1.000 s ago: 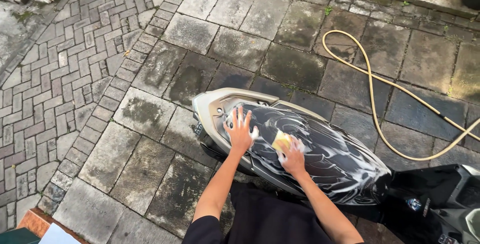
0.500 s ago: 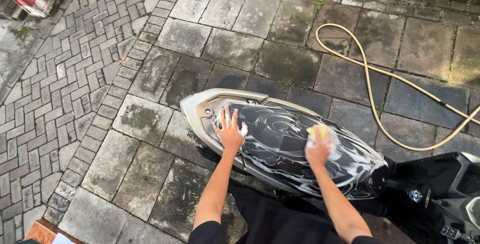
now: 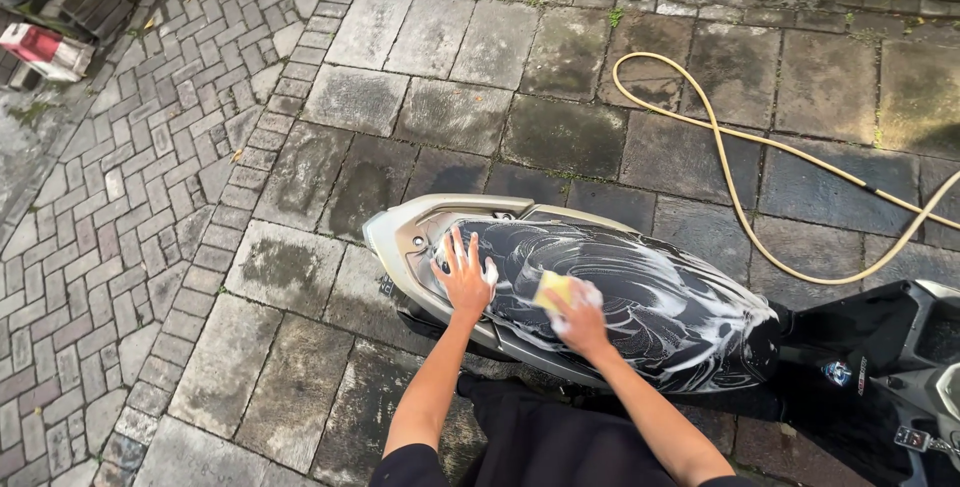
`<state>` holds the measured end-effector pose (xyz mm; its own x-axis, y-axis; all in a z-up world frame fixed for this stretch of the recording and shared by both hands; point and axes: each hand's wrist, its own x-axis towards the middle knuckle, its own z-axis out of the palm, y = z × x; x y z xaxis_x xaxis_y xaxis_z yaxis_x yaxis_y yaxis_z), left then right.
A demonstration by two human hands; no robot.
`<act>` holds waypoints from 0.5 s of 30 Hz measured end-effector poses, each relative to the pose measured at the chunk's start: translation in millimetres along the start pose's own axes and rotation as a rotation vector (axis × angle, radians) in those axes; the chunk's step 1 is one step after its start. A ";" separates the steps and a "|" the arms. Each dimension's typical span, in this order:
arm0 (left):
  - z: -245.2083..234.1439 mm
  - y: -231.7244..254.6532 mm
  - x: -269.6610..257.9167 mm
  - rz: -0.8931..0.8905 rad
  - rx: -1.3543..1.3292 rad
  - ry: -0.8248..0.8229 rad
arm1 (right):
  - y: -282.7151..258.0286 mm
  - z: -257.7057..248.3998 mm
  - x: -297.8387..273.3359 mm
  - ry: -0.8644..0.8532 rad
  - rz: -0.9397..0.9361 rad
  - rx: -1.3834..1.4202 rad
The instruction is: The person scrubs the soapy seat of a motorcycle with a sponge. They use both hands to rub the sponge over the seat's surface, spreading the soap and cleaning the area.
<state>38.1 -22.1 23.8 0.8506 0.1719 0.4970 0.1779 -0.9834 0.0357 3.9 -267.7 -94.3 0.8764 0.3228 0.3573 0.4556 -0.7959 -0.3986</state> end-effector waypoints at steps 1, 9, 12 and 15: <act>-3.7 0.5 0.0 0.012 -0.003 0.002 | 17.4 -6.4 -13.2 0.057 0.043 0.033; 11.5 -7.4 0.8 0.066 0.060 0.012 | 127.7 -47.9 -66.7 0.003 0.765 -0.297; 9.7 -3.6 -0.2 0.044 0.046 0.017 | 123.9 -27.9 -37.3 -0.008 0.931 -0.244; 9.1 -3.3 0.5 0.037 0.048 0.020 | 95.5 12.7 3.6 0.073 0.975 -0.060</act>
<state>42.5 -18.3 16.0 0.8472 0.1341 0.5141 0.1709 -0.9850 -0.0246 52.5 -336.0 -141.8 0.8519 -0.5209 -0.0535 -0.4733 -0.7223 -0.5043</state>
